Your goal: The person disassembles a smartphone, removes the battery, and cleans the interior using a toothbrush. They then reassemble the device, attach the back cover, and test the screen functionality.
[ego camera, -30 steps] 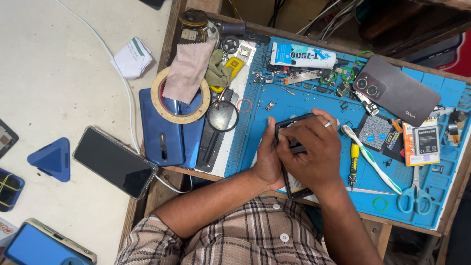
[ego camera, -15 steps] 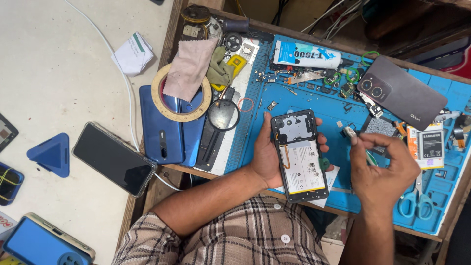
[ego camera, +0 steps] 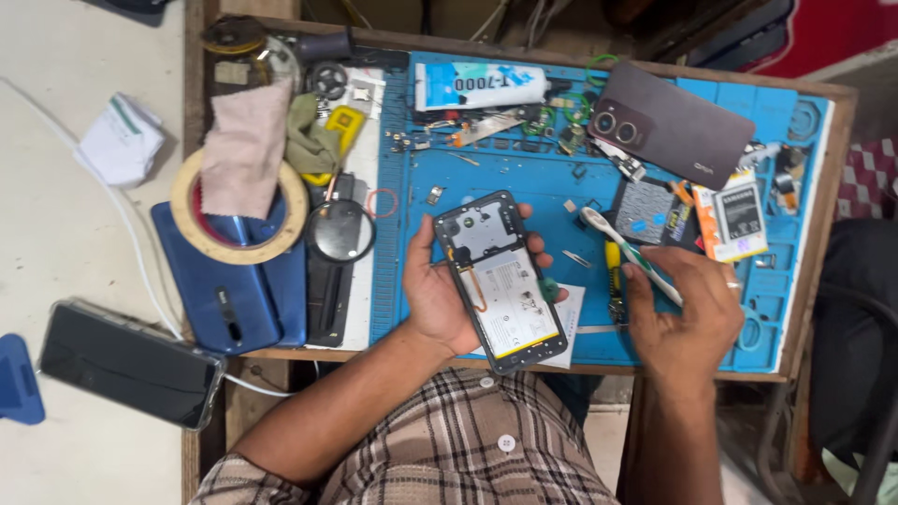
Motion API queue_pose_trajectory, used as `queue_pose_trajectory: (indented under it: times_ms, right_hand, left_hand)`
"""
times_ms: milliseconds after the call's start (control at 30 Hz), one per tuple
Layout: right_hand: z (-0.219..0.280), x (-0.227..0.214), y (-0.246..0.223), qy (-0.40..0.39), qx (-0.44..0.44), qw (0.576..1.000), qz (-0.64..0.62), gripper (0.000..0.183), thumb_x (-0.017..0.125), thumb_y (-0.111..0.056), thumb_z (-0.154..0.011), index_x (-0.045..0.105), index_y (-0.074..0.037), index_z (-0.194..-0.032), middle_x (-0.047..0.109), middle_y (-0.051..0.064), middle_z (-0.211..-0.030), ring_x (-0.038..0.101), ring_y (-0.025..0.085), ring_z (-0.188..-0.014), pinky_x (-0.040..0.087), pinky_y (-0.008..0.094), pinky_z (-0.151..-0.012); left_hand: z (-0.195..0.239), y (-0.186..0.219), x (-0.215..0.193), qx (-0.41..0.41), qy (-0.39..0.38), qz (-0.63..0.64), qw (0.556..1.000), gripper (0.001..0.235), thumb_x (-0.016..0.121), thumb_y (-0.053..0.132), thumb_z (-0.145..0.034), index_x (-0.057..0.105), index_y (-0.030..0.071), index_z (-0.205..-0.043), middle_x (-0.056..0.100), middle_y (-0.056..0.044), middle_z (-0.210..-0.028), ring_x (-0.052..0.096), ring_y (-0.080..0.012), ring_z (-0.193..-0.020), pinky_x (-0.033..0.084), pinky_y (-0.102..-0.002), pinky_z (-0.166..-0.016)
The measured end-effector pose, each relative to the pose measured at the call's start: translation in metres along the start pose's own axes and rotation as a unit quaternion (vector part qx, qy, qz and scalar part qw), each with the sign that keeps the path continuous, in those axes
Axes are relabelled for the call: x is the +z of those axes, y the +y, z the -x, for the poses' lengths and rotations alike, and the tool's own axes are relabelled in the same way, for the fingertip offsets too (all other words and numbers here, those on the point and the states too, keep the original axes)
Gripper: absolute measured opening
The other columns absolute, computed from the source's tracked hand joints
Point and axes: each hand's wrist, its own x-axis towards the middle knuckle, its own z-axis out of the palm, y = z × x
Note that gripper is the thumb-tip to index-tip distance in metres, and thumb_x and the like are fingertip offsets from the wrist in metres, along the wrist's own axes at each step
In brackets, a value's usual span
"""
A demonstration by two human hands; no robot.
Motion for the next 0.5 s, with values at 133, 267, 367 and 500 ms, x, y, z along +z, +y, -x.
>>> queue_pose_trajectory:
  times_ms: [133, 267, 367, 500]
  right_hand:
    - [0.006, -0.013, 0.012, -0.031, 0.000, 0.999, 0.035, 0.026, 0.084, -0.013, -0.090, 0.074, -0.005, -0.112, 0.071, 0.013, -0.113, 0.066, 0.033, -0.104, 0.051, 0.040, -0.095]
    - [0.005, -0.009, 0.015, -0.040, 0.004, 0.998, 0.054, 0.022, 0.084, -0.010, -0.094, 0.077, -0.007, -0.115, 0.071, 0.013, -0.105, 0.067, 0.030, -0.096, 0.053, 0.038, -0.088]
    - [-0.003, -0.008, 0.003, -0.010, 0.023, 0.999, -0.045, 0.019, 0.081, -0.007, -0.099, 0.074, -0.007, -0.116, 0.070, 0.012, -0.109, 0.069, 0.025, -0.095, 0.055, 0.031, -0.080]
    - [-0.016, -0.008, -0.022, -0.030, 0.010, 0.983, -0.182, 0.022, 0.072, 0.000, -0.092, 0.070, -0.008, -0.112, 0.069, 0.009, -0.105, 0.070, 0.021, -0.088, 0.056, 0.028, -0.074]
  left_hand:
    - [0.000, 0.000, 0.001, 0.001, 0.002, -0.024, 1.000, 0.092, 0.037, 0.074, -0.098, 0.046, 0.002, -0.155, 0.065, -0.020, -0.131, 0.063, -0.0344, -0.124, 0.048, -0.064, -0.110]
    - [0.001, 0.001, -0.002, -0.004, -0.009, -0.040, 0.999, 0.091, 0.038, 0.070, -0.097, 0.045, 0.002, -0.157, 0.065, -0.019, -0.132, 0.063, -0.0337, -0.125, 0.048, -0.061, -0.110]
    - [0.003, 0.001, -0.004, -0.020, 0.001, -0.033, 0.999, 0.088, 0.036, 0.070, -0.103, 0.045, 0.002, -0.158, 0.064, -0.020, -0.133, 0.063, -0.0330, -0.126, 0.050, -0.063, -0.109]
    - [0.004, -0.001, -0.007, -0.016, -0.016, -0.102, 0.995, 0.087, 0.036, 0.073, -0.109, 0.045, 0.000, -0.156, 0.063, -0.021, -0.132, 0.064, -0.0309, -0.123, 0.052, -0.057, -0.105]
